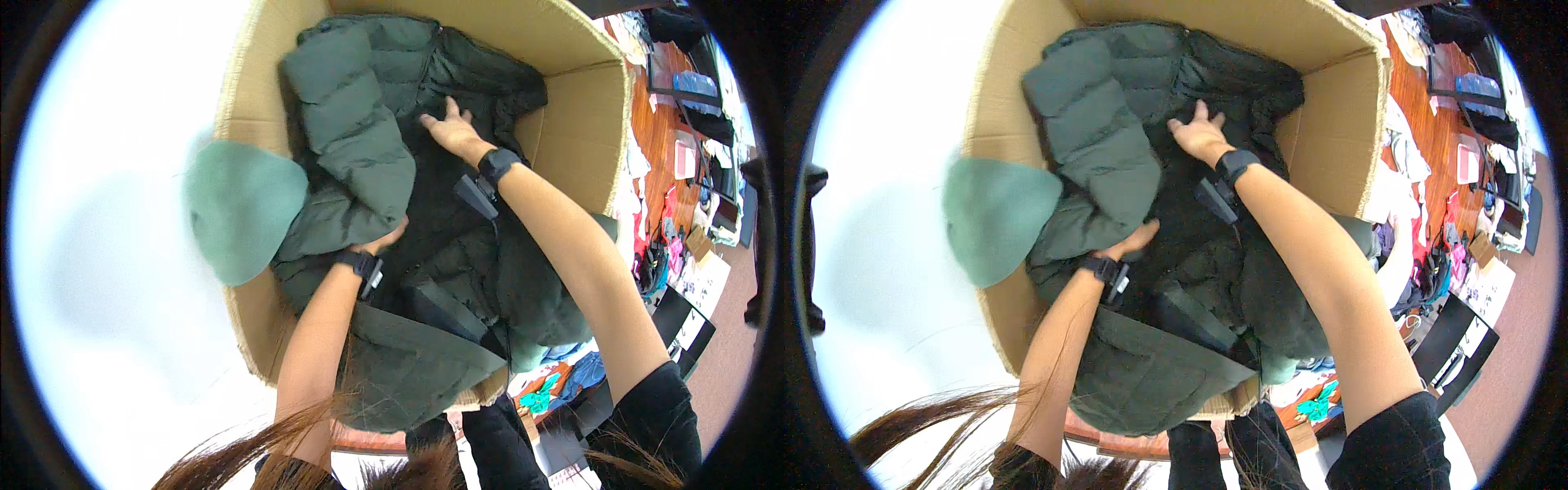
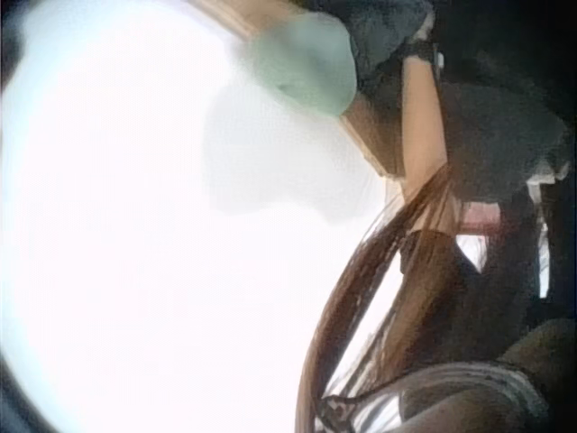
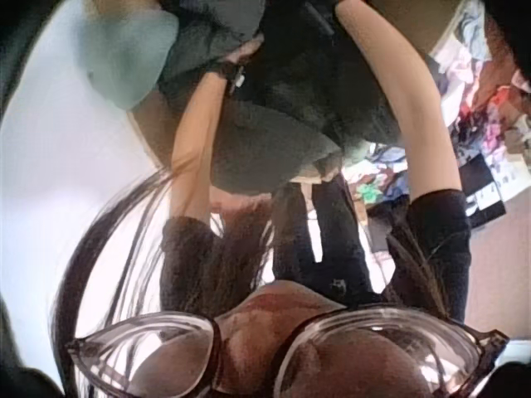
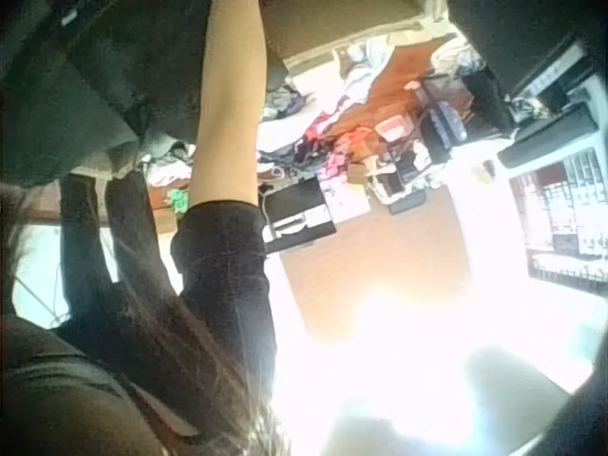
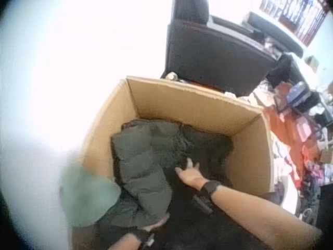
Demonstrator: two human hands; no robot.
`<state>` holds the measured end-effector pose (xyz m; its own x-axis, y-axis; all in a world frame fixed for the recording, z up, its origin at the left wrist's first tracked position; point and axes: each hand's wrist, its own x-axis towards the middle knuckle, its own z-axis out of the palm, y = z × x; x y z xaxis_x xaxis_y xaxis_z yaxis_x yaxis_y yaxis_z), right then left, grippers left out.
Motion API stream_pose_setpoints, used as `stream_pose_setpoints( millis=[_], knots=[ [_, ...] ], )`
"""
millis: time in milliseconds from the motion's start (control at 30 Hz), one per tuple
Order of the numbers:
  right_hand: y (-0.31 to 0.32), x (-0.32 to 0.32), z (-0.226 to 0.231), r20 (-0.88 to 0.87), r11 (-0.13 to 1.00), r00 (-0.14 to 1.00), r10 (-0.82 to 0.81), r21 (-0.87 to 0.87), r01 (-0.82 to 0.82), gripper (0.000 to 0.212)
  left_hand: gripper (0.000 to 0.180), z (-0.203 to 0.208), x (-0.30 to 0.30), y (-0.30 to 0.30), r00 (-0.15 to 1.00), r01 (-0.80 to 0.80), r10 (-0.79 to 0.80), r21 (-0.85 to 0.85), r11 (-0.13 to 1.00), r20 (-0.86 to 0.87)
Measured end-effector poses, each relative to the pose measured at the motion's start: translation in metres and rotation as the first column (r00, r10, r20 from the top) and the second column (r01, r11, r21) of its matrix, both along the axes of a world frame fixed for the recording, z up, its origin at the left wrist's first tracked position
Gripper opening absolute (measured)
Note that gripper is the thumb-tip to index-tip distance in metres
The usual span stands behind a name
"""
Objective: The person folds various garments on the floor, including a pink top, a green jacket, and denim shorts, then places them into a cardboard box. The person also folds a white shirt and a green cloth before adding them to the box.
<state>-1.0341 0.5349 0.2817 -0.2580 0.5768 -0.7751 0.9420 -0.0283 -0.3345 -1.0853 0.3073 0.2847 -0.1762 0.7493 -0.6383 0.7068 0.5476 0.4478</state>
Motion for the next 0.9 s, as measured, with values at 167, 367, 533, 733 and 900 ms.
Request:
stream_pose_setpoints(
  millis=[167,367,533,733,900],
  knots=[
    [-0.045,-0.029,0.067,-0.436,0.936,0.862,0.259,-0.107,-0.336,0.112,0.052,0.071,0.001,-0.018,0.963,-0.080,0.111,-0.130,0.988,0.247],
    [-0.056,-0.042,0.072,-0.264,0.973,0.955,0.132,-0.149,-0.175,0.121,0.033,0.132,-0.046,-0.014,0.959,-0.279,0.271,0.138,0.950,0.080],
    [-0.072,-0.034,0.046,-0.067,0.961,0.975,0.213,-0.164,-0.221,0.060,0.040,0.162,-0.055,-0.036,0.940,-0.332,0.340,0.296,0.896,0.025],
    [-0.075,-0.024,0.061,-0.410,0.997,0.909,0.079,0.033,-0.072,0.021,0.059,0.144,-0.035,-0.049,0.967,-0.191,0.183,-0.031,0.981,-0.176],
    [-0.087,-0.038,0.067,-0.315,0.987,0.937,0.152,-0.007,-0.163,0.067,0.056,0.085,-0.040,-0.070,0.948,-0.292,0.254,-0.203,0.935,-0.191]
  ],
)
